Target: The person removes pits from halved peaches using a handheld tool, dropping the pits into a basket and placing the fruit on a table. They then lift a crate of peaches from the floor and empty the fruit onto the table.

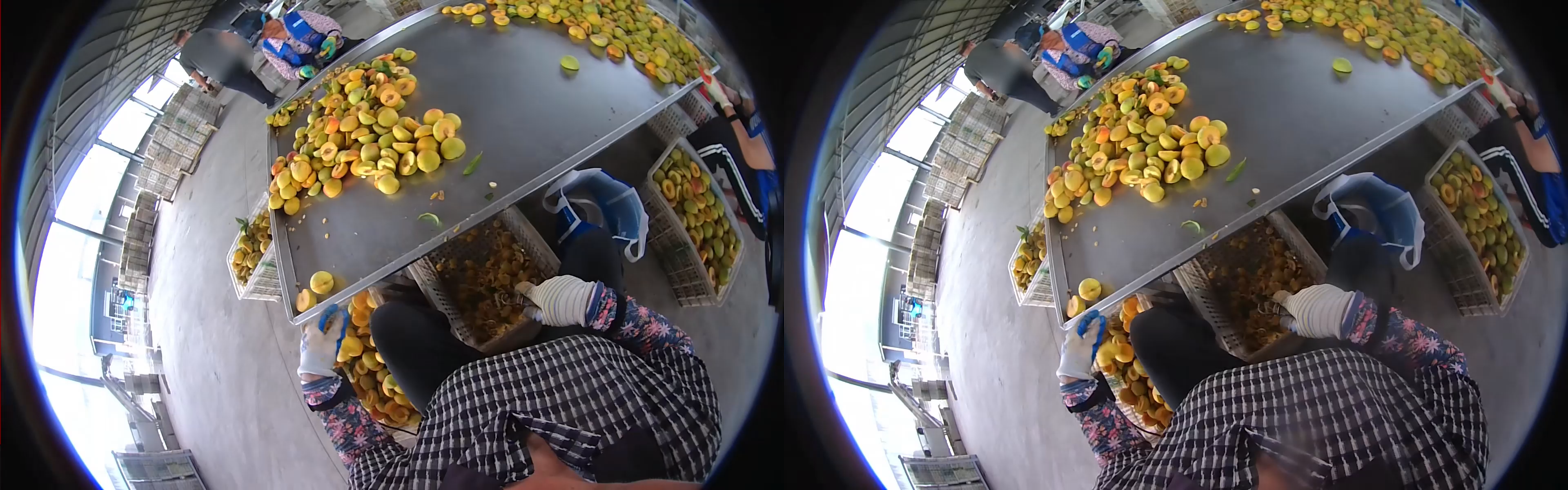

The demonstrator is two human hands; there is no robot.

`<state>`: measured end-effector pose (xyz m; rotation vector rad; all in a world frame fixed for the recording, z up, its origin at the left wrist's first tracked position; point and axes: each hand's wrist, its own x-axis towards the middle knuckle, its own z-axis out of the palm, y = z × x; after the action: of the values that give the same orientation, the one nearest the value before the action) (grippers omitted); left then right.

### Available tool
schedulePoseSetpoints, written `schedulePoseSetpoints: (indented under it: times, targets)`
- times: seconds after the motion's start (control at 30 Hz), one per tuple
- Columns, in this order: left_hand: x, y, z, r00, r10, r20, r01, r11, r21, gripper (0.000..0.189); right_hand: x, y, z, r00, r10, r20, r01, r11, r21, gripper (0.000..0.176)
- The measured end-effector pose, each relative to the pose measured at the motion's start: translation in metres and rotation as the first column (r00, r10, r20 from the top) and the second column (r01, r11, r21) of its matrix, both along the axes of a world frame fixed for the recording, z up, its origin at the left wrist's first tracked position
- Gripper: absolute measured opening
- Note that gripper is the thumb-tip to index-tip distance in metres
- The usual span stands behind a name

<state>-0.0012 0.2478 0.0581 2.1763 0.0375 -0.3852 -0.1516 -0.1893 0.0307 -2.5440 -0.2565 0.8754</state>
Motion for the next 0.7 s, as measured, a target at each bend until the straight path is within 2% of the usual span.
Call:
schedulePoseSetpoints:
  times: [0.1,0.17,0.23,0.27,0.3,0.37,0.43,0.47,0.5,0.57,0.63,0.67,0.7]
  targets:
    - [0.034,-0.018,0.008,0.947,-0.113,0.300,0.044,0.973,0.226,0.038,0.013,0.004,0.000,1.000,-0.006,0.030,0.004,0.999,0.040,0.048]
    - [0.082,-0.038,-0.013,0.931,-0.139,0.338,0.135,0.990,0.035,0.042,0.019,0.008,0.000,0.998,-0.007,0.055,0.004,0.998,0.057,0.048]
    - [0.101,-0.113,0.019,0.977,-0.091,0.194,0.118,0.985,-0.128,0.052,0.027,0.012,0.001,0.997,-0.002,0.077,-0.001,0.999,0.042,0.047]
    - [0.134,-0.129,-0.001,0.934,-0.186,0.306,0.163,0.981,0.100,0.059,0.032,0.013,0.000,0.997,0.029,0.074,-0.031,0.999,0.034,0.047]
    - [0.170,-0.143,-0.029,0.872,-0.300,0.386,0.175,0.928,0.328,0.065,0.037,0.015,-0.001,0.997,0.017,0.080,-0.021,0.999,0.050,0.047]
    - [0.214,-0.187,-0.056,0.928,-0.287,0.236,0.155,0.876,0.457,0.076,0.045,0.017,-0.002,0.996,-0.014,0.088,0.007,0.997,0.078,0.047]
    - [0.232,-0.226,-0.078,0.975,-0.126,0.184,0.018,0.866,0.500,0.082,0.050,0.015,0.000,0.996,-0.037,0.082,0.031,0.997,0.071,0.049]
    - [0.245,-0.236,-0.093,0.986,-0.099,0.132,0.020,0.868,0.497,0.089,0.051,0.014,0.000,0.994,-0.043,0.096,0.037,0.997,0.071,0.050]
    - [0.254,-0.242,-0.121,0.978,-0.109,0.180,-0.008,0.834,0.551,0.089,0.053,0.011,0.002,0.993,-0.050,0.111,0.042,0.997,0.071,0.050]
    - [0.253,-0.246,-0.129,0.979,-0.076,0.190,-0.045,0.827,0.560,0.079,0.057,0.005,0.007,0.993,-0.073,0.098,0.067,0.996,0.061,0.051]
    - [0.250,-0.243,-0.127,0.976,-0.026,0.218,-0.092,0.853,0.513,0.060,0.054,0.000,0.008,0.992,-0.101,0.077,0.096,0.993,0.066,0.051]
    - [0.277,-0.227,-0.142,0.999,-0.031,0.009,0.028,0.968,0.251,0.054,0.053,-0.002,0.007,0.988,-0.124,0.091,0.116,0.989,0.095,0.051]
    - [0.284,-0.219,-0.129,0.978,-0.093,-0.189,0.085,0.995,-0.047,0.049,0.053,-0.006,0.007,0.984,-0.147,0.105,0.133,0.983,0.129,0.050]
